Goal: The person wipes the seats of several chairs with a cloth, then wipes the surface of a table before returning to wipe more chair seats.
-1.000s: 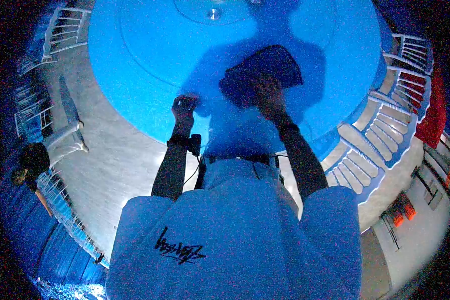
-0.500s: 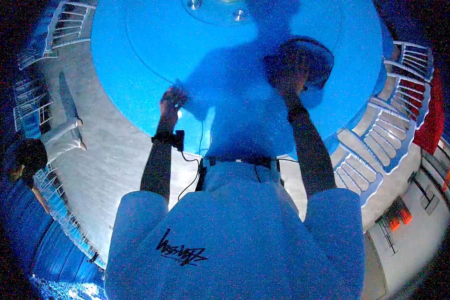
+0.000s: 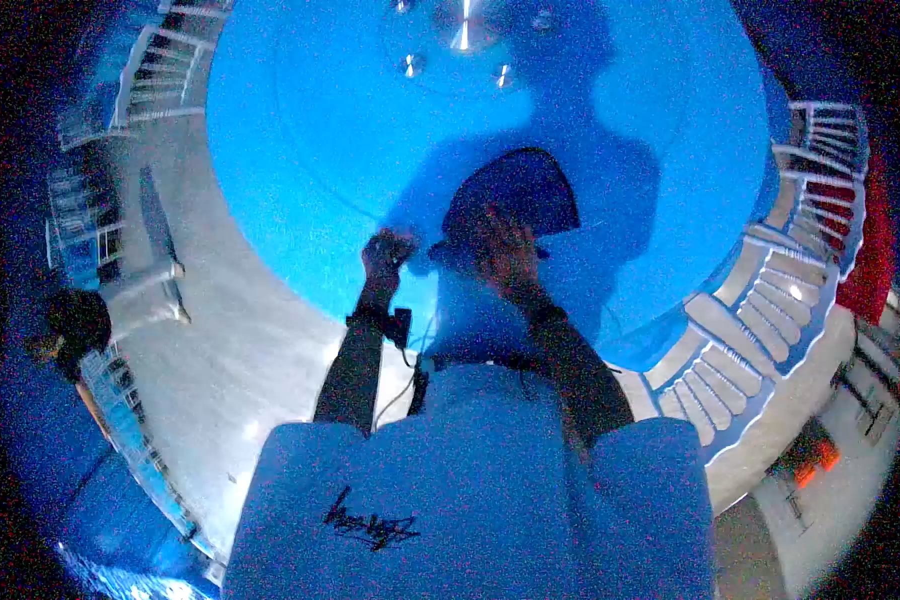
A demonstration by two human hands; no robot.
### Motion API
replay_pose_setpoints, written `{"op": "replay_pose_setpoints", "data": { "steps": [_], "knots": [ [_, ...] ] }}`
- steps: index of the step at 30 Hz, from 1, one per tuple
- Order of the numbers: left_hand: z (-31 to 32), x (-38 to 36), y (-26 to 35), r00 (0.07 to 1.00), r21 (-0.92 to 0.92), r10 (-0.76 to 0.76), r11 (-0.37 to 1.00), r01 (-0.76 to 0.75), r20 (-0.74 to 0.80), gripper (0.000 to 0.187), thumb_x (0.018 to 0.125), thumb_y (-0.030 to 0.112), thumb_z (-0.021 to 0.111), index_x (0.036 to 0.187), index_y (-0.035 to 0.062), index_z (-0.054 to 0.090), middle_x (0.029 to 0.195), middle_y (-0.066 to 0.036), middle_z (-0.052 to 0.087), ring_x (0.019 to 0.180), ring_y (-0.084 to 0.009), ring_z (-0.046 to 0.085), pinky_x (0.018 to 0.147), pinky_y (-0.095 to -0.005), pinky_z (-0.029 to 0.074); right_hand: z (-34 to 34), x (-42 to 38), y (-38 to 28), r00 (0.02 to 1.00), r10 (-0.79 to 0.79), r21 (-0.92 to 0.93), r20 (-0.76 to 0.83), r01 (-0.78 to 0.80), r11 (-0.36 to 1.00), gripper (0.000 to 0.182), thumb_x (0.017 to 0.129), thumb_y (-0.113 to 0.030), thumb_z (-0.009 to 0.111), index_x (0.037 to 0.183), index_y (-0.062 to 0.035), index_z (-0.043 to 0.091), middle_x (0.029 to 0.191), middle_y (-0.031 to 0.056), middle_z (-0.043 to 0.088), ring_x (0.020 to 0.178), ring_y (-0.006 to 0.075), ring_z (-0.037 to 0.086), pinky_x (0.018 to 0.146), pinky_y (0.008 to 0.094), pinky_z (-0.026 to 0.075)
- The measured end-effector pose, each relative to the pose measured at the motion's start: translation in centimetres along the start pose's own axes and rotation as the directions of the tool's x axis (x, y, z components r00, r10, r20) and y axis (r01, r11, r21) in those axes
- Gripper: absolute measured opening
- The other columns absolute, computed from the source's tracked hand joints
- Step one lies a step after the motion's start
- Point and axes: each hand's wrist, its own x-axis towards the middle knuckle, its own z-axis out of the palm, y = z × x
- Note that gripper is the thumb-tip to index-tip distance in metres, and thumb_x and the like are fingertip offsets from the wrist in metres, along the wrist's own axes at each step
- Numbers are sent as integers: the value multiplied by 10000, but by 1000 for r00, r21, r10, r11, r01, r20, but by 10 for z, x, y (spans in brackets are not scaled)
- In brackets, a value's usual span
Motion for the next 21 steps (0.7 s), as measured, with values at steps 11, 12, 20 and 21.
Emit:
{"op": "replay_pose_setpoints", "data": {
  "steps": [11,12,20,21],
  "knots": [
    [26,-24,34,939,-197,-306,922,334,157,401,1011,309,661,1318,54,613,1231,-135,705,1089,-301,717,918,-480,607,-87,68,186,860,309,-354,-405,-460,815,673,930,-202,585,1582,-241,423,1700,62,302,1549,362,283,1195,634,260],
    [28,-22,57,939,-283,-333,896,343,82,413,999,333,682,1295,48,636,1230,-135,708,1078,-292,720,925,-480,604,-87,79,185,859,269,-361,-436,-441,822,667,935,-213,578,1582,-240,423,1703,59,298,1549,362,282,1196,630,259],
    [55,-25,48,945,-120,-326,940,319,-39,234,1010,313,657,1081,92,688,1059,-107,752,985,-261,732,849,-464,611,-6,137,44,970,-125,-107,-210,104,989,726,823,-258,636,1532,-196,494,1659,142,366,1515,411,328,1173,633,275],
    [56,-29,35,959,21,-283,959,283,-18,244,1006,303,659,1110,85,688,1072,-108,751,993,-270,731,854,-470,613,-1,129,15,955,-163,-47,-249,156,987,735,809,-266,654,1524,-196,499,1659,140,365,1516,417,324,1161,638,290]
  ]
}}
